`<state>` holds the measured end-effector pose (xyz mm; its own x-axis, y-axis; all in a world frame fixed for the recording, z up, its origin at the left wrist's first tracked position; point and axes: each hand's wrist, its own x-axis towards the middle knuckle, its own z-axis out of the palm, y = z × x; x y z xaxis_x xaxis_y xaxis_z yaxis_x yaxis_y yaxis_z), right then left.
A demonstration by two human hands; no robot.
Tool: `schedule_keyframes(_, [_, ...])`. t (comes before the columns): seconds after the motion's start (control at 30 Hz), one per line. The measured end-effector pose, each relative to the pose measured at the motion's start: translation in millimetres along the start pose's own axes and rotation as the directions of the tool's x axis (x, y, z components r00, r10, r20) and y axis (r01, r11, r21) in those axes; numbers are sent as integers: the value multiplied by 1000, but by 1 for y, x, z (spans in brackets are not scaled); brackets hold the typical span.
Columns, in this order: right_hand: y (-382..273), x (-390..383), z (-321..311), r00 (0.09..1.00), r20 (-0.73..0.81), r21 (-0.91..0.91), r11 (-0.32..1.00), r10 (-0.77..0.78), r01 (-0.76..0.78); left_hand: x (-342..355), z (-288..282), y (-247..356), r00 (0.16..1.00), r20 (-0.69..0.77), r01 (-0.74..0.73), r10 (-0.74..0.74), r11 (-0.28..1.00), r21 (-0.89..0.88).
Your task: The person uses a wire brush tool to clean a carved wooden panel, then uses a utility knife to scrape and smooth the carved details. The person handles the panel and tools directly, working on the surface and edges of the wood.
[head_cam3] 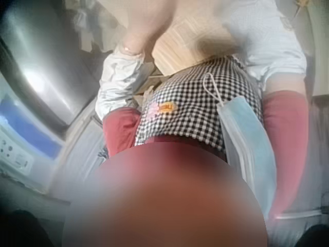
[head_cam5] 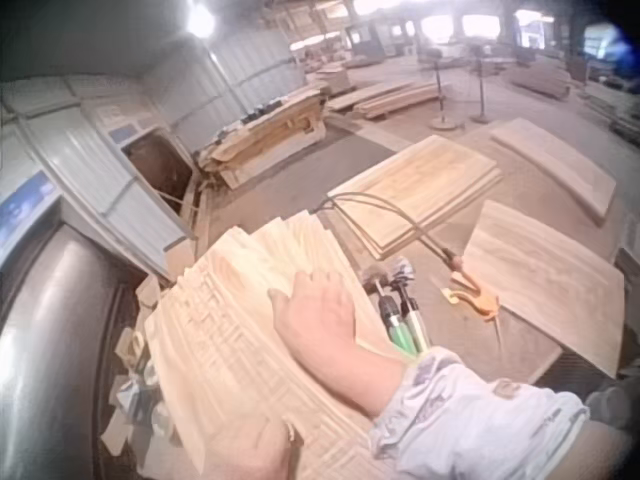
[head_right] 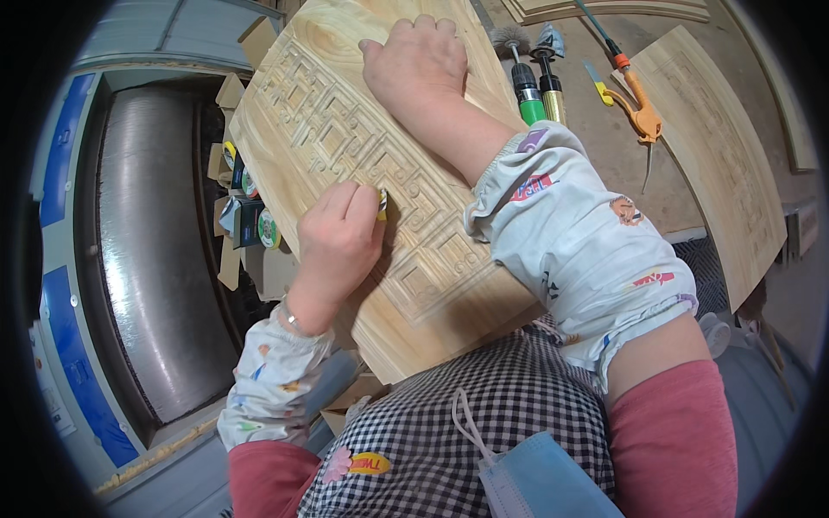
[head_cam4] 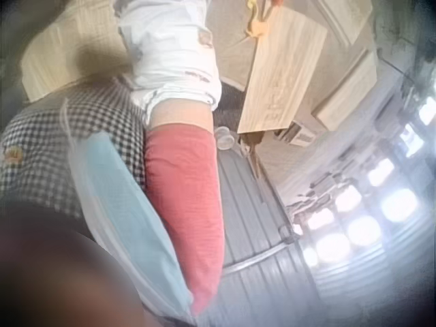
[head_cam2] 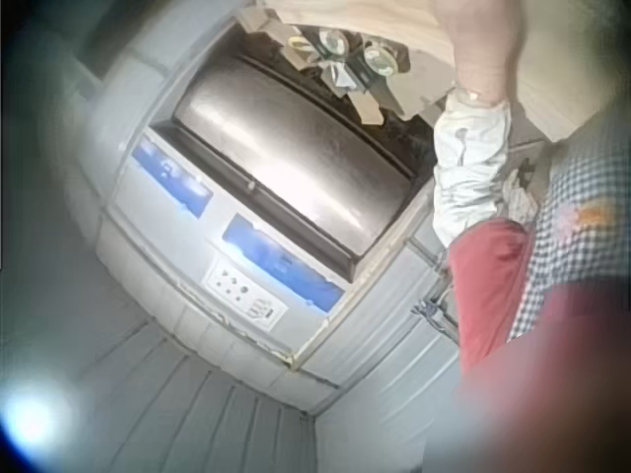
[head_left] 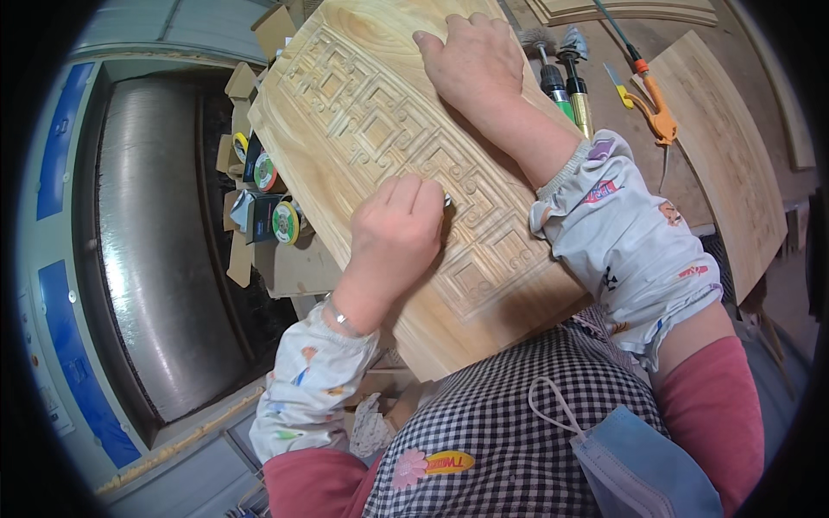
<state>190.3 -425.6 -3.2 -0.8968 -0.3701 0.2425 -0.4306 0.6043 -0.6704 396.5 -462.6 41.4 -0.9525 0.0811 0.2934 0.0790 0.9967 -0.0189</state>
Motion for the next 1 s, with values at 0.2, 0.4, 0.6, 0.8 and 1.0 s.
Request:
schedule_keyframes(0.2, [-3, -1, -5, 998, 57, 35, 999, 28, -30, 3, -8, 21, 840, 188, 533, -509, 706, -466])
schedule_keyframes(0.4, [-4, -1, -7, 994, 97, 33, 998, 53, -56, 27, -7, 41, 816, 287, 569, -501, 784, -250])
schedule_keyframes(0.6, [-1, -1, -4, 999, 21, 90, 995, 45, -46, 21, -3, 51, 897, 163, 434, -412, 890, -140])
schedule_keyframes(0.8, [-3, -2, -5, 997, 53, 86, 995, 47, -52, 23, 0, 44, 930, 132, 363, -343, 916, -173])
schedule_keyframes(1.0, [0, -1, -1, 998, 29, 75, 996, 48, -50, 29, -8, 46, 905, 229, 387, -357, 916, -101])
